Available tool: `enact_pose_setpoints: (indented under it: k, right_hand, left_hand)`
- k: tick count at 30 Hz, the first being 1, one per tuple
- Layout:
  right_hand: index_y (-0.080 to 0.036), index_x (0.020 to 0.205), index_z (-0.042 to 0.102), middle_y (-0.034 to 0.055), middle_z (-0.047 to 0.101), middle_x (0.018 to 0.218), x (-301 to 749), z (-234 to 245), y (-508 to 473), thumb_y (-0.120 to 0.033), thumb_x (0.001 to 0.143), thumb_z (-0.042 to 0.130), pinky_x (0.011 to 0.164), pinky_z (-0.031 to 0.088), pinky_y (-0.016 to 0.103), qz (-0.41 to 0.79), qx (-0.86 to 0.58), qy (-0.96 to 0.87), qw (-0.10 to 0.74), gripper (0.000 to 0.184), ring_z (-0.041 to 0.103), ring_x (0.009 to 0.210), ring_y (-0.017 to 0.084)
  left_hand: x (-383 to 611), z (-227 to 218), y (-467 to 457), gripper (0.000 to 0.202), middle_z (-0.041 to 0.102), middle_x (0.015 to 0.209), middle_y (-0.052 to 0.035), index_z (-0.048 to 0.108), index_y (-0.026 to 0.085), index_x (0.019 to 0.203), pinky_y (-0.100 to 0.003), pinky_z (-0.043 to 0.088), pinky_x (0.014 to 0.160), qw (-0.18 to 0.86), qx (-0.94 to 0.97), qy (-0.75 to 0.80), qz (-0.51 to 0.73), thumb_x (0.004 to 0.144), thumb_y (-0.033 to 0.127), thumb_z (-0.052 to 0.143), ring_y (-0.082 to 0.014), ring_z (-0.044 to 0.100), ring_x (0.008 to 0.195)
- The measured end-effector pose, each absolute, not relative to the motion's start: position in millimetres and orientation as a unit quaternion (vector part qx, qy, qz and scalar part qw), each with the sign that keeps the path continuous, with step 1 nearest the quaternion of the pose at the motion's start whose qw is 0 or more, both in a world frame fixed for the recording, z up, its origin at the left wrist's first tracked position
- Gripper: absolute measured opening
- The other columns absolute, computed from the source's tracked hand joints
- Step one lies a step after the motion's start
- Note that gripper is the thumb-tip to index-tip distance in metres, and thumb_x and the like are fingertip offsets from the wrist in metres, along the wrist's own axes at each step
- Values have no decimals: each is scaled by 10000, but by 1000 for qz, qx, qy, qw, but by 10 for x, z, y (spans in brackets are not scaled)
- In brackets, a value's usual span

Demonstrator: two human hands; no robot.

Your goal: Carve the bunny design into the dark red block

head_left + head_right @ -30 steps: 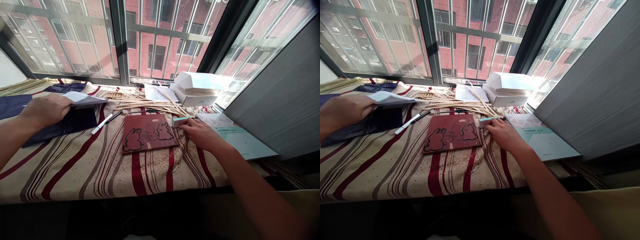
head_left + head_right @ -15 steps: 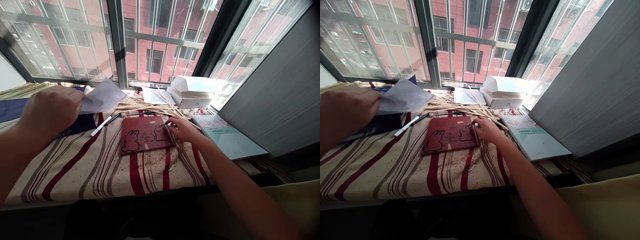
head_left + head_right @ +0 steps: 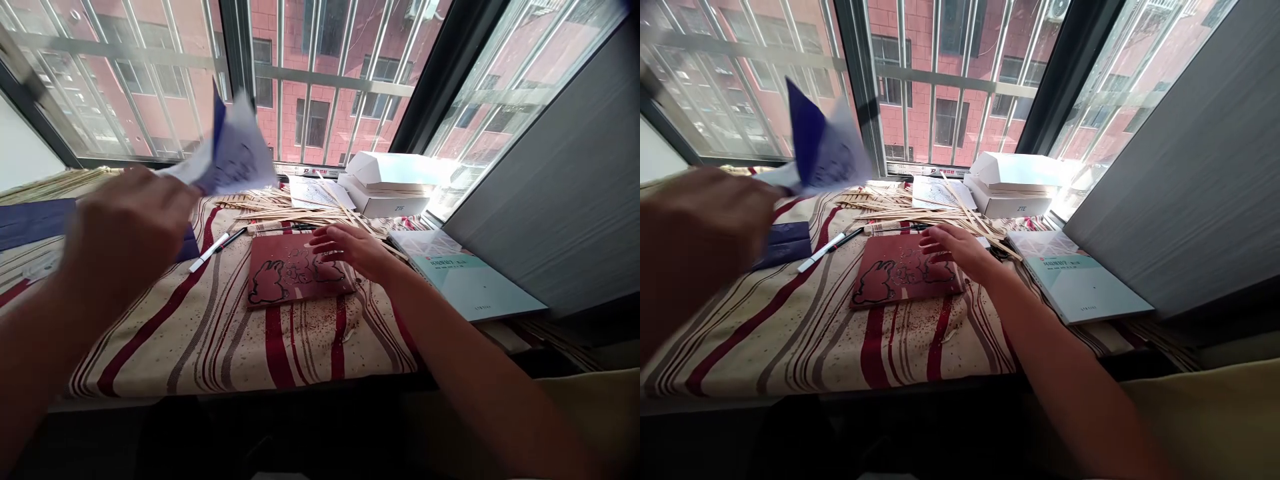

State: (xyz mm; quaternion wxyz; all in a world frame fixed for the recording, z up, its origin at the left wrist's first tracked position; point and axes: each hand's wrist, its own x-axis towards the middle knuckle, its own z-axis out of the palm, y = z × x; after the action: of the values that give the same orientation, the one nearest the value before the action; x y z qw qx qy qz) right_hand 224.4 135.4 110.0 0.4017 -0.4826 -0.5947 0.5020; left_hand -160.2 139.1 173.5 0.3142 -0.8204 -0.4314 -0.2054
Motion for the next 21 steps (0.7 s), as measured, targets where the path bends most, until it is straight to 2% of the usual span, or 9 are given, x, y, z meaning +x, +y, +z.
enact_pose_setpoints:
  k: [3,5,7,9,10,12,14,16,21]
  right_hand:
    - [-215,1296,733,194,855,1473,2127,1251,1285,-615,1203,520,1092,718,468,603,-431,-522,422,463,849,1308,300]
    - [-226,1344,733,180,871,1448,2135,1291,1230,-626,1202,502,1077,732,492,621,-432,-500,423,484,843,1334,323]
    - [-224,1311,753,163,904,1327,2184,1264,1180,-533,1178,570,1021,749,484,629,-445,-466,434,383,862,1251,323]
    - [-217,1180,774,130,920,1147,2241,1184,1144,-319,1073,686,917,754,423,634,-467,-423,449,172,873,1056,288]
    - [-215,1111,775,105,913,1061,2266,1135,1133,-208,987,723,843,744,382,632,-480,-406,454,134,857,947,261]
    - [-214,1000,764,49,874,908,2304,1037,1125,-64,809,733,674,682,303,620,-502,-385,463,245,787,756,207]
    - [-206,941,762,5,812,781,2339,965,1134,-42,699,728,535,587,256,600,-517,-382,477,295,705,630,172]
    - [-193,917,779,-16,766,706,2392,932,1155,-69,629,722,472,523,244,568,-525,-396,495,318,648,563,156]
    - [-176,915,822,12,791,723,2707,1008,1226,-124,564,736,493,565,256,465,-526,-422,574,365,683,599,172]
  left_hand:
    - [-969,1542,1081,541,858,1009,-133,862,188,1227,-464,618,800,374,-862,-308,-151,1233,95,329,-328,744,946]
    - [-727,1404,1054,498,849,951,-148,880,159,1181,-445,623,770,371,-880,-239,-173,1190,40,397,-322,750,915]
    - [-609,1263,1107,429,839,935,-148,886,160,1154,-426,627,772,350,-899,-199,-174,1146,12,484,-314,749,906]
    - [-565,1131,1167,379,831,923,-142,887,149,1171,-412,624,773,336,-913,-162,-164,1128,12,536,-303,736,883]
    - [-558,1072,1186,364,825,913,-137,886,139,1185,-404,616,767,332,-918,-147,-161,1128,18,548,-295,726,867]
    - [-561,970,1196,344,808,894,-129,883,122,1164,-391,594,740,329,-923,-120,-159,1124,16,558,-278,703,829]
    - [-576,892,1177,323,784,871,-120,876,110,1102,-379,574,714,329,-926,-95,-157,1109,-4,573,-260,677,794]
    - [-599,838,1143,303,775,864,-116,866,100,1057,-368,561,698,336,-926,-70,-157,1105,-13,590,-247,659,775]
    - [-672,799,1079,257,836,956,-135,875,85,1144,-371,587,768,354,-919,-37,-171,1150,46,621,-252,708,846]
